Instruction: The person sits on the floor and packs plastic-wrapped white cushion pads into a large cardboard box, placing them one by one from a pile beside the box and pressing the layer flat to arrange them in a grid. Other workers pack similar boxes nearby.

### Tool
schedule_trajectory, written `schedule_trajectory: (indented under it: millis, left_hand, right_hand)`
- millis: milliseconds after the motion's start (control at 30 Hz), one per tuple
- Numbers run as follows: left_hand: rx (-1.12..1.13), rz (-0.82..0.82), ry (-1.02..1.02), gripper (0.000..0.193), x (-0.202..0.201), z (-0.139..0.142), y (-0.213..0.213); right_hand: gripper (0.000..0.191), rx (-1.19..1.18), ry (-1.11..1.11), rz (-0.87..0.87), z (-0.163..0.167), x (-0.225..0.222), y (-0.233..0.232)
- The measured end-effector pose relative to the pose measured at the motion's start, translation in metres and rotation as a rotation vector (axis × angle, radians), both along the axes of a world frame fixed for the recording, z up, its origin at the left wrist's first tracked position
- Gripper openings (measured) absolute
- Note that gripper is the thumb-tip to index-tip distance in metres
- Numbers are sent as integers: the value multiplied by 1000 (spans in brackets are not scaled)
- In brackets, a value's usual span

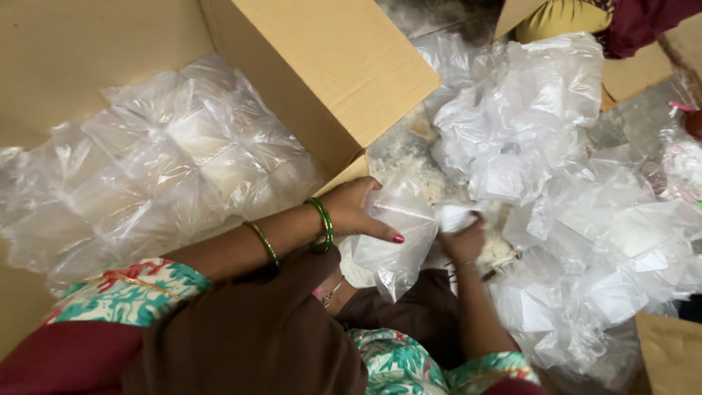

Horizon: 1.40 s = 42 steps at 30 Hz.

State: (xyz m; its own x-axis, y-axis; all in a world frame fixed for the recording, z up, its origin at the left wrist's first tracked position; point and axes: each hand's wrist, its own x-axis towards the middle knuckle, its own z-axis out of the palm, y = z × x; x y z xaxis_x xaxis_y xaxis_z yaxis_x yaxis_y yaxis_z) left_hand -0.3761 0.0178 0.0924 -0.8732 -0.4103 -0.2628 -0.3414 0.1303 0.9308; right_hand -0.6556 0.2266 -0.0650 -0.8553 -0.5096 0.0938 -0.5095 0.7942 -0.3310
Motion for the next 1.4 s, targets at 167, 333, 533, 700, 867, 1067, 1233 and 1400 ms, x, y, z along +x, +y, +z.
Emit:
schedule_trajectory:
  millis: [167,333,533,700,867,1067,1233,1400]
  left_hand:
    - [349,29,147,93,-3,12,1]
    - [475,-64,303,80,-3,20,4]
    - [772,-57,595,73,-7,26,10]
    - [693,-30,632,90,0,28,3]
    - [573,94,443,103,25,45,-24]
    - [598,384,543,65,101,74,-101]
    - [483,712,334,57,147,24,-146]
    - [666,903,67,65,134,-46,-130]
  right_hand:
    - [83,-532,-728,139,-22,41,13]
    - [71,-1328,-1891,46,19,50,45]
    - [56,-1303,-1541,237,67,89,40]
    - [50,-842,-1092,314,59,87,37]
    - [46,-502,-411,804,60,65,29]
    - [44,-933,-507,183,85,-26,-29]
    - [88,-566,-61,-23,78,-115,-30]
    - [109,-352,-266,-158,84,-136,-46]
